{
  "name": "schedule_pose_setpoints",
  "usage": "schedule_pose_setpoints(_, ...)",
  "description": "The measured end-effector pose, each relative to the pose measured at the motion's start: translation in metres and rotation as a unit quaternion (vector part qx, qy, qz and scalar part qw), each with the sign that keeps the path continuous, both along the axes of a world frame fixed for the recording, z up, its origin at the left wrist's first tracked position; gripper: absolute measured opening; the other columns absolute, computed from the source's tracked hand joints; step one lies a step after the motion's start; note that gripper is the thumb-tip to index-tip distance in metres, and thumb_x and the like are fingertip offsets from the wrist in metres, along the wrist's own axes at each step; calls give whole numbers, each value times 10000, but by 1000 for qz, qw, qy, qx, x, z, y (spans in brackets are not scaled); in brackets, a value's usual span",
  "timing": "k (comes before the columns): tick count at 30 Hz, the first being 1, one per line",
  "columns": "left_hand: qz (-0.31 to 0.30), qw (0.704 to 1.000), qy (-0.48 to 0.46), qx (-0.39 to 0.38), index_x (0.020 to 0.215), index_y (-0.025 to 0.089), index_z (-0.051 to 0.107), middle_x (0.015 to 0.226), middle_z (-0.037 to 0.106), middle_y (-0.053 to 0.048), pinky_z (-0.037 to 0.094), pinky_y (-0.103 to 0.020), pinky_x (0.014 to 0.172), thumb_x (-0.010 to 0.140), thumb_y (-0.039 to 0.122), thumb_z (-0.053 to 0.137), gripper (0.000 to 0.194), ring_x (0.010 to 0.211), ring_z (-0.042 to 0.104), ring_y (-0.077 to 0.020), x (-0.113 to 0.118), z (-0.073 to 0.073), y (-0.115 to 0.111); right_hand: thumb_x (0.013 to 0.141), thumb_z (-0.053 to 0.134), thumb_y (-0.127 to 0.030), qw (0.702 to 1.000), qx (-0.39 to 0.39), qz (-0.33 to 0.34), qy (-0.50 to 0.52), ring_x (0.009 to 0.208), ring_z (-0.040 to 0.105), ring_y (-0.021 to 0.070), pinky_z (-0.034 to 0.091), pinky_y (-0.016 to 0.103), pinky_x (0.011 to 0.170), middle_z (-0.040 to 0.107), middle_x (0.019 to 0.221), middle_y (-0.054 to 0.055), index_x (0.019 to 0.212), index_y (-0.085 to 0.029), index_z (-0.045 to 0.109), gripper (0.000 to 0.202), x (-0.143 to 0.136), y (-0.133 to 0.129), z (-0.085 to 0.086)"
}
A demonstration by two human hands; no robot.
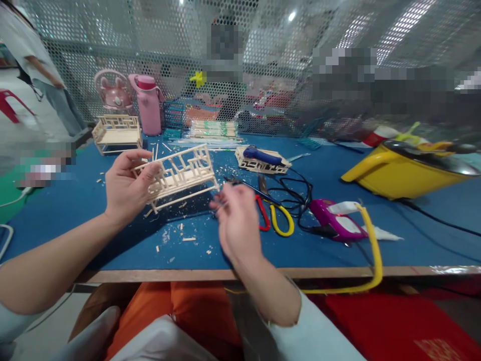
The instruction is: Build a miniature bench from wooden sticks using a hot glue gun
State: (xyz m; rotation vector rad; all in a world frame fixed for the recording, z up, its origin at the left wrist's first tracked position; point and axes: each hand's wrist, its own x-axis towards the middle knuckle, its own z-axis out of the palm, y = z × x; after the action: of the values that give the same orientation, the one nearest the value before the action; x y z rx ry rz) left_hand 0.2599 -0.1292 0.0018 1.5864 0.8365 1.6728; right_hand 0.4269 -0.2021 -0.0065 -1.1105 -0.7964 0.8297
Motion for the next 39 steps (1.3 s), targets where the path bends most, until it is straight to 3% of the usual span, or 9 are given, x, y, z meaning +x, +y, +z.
schedule_pose_setpoints(3, -11, 996, -67, -57, 861, 215, 558, 678, 584, 33, 448, -230, 577, 732, 399, 685, 258, 607, 578, -107, 8, 2, -7, 735, 645, -457, 979, -98, 162, 79, 757, 611, 173, 539, 339, 653, 588, 828, 16, 866, -242, 487, 297, -23, -12, -5)
schedule_pose_setpoints(8, -122, 970, -120, -170, 925, 205, 527, 640, 593, 42, 438, -212, 561, 761, 363, 661, 264, 576, 565, -93, 16, 0, -25, 744, 646, -439, 991, 6, 134, 25, 760, 624, 157, 540, 302, 607, 623, 947, -1, 1005, -267, 465, 361, -18, 8, 13)
schedule_pose_setpoints(11, -189, 943, -159, -222, 1004, 217, 481, 698, 628, 41, 453, -220, 628, 765, 306, 663, 313, 626, 584, -92, 18, -1, -31, 716, 686, -375, 989, 6, 132, -73, 631, 594, 125, 510, 260, 527, 620, 804, -24, 904, -237, 499, 299, 3, 27, 30)
schedule_pose_setpoints(15, -224, 902, -195, -312, 1075, 219, 457, 680, 633, 48, 463, -231, 677, 708, 216, 709, 445, 656, 602, -101, 20, 1, -29, 762, 640, -372, 970, 6, 195, -143, 459, 496, 84, 449, 212, 436, 530, 546, -64, 770, -211, 494, 218, 19, 43, 50)
schedule_pose_setpoints(21, -288, 829, -185, -442, 945, 179, 597, 823, 662, -55, 497, -293, 703, 752, 487, 603, 363, 735, 624, -160, 19, 1, -21, 796, 604, -412, 959, 18, 233, -160, 334, 389, 65, 342, 187, 330, 461, 438, -89, 742, -218, 486, 234, 26, 52, 46)
schedule_pose_setpoints(26, -290, 844, -135, -431, 891, 169, 649, 891, 647, -46, 483, -271, 692, 690, 298, 624, 240, 746, 584, -141, 16, -5, -20, 802, 600, -428, 956, 12, 208, -206, 318, 342, 61, 267, 198, 327, 422, 422, -93, 728, -222, 501, 241, 28, 54, 48)
schedule_pose_setpoints(29, -304, 857, -113, -400, 919, 173, 652, 986, 643, -52, 471, -287, 759, 604, 194, 633, 316, 870, 581, -171, 16, -5, -20, 784, 627, -368, 943, 9, 210, -260, 369, 347, 58, 272, 206, 368, 423, 457, -77, 646, -205, 496, 251, 23, 59, 59)
schedule_pose_setpoints(33, -321, 855, -89, -397, 900, 155, 651, 1022, 636, -76, 452, -345, 838, 568, 183, 614, 336, 939, 571, -217, 16, -3, -20, 782, 608, -315, 926, 14, 205, -316, 428, 362, 65, 282, 218, 417, 437, 491, -58, 584, -193, 482, 264, 17, 64, 67)
schedule_pose_setpoints(39, -300, 872, -54, -384, 785, 176, 681, 930, 661, -61, 476, -344, 764, 539, 174, 604, 257, 874, 578, -220, 13, -4, -20, 695, 691, -245, 910, 51, 164, -377, 521, 387, 79, 294, 232, 491, 418, 540, -54, 584, -181, 482, 245, 17, 68, 63)
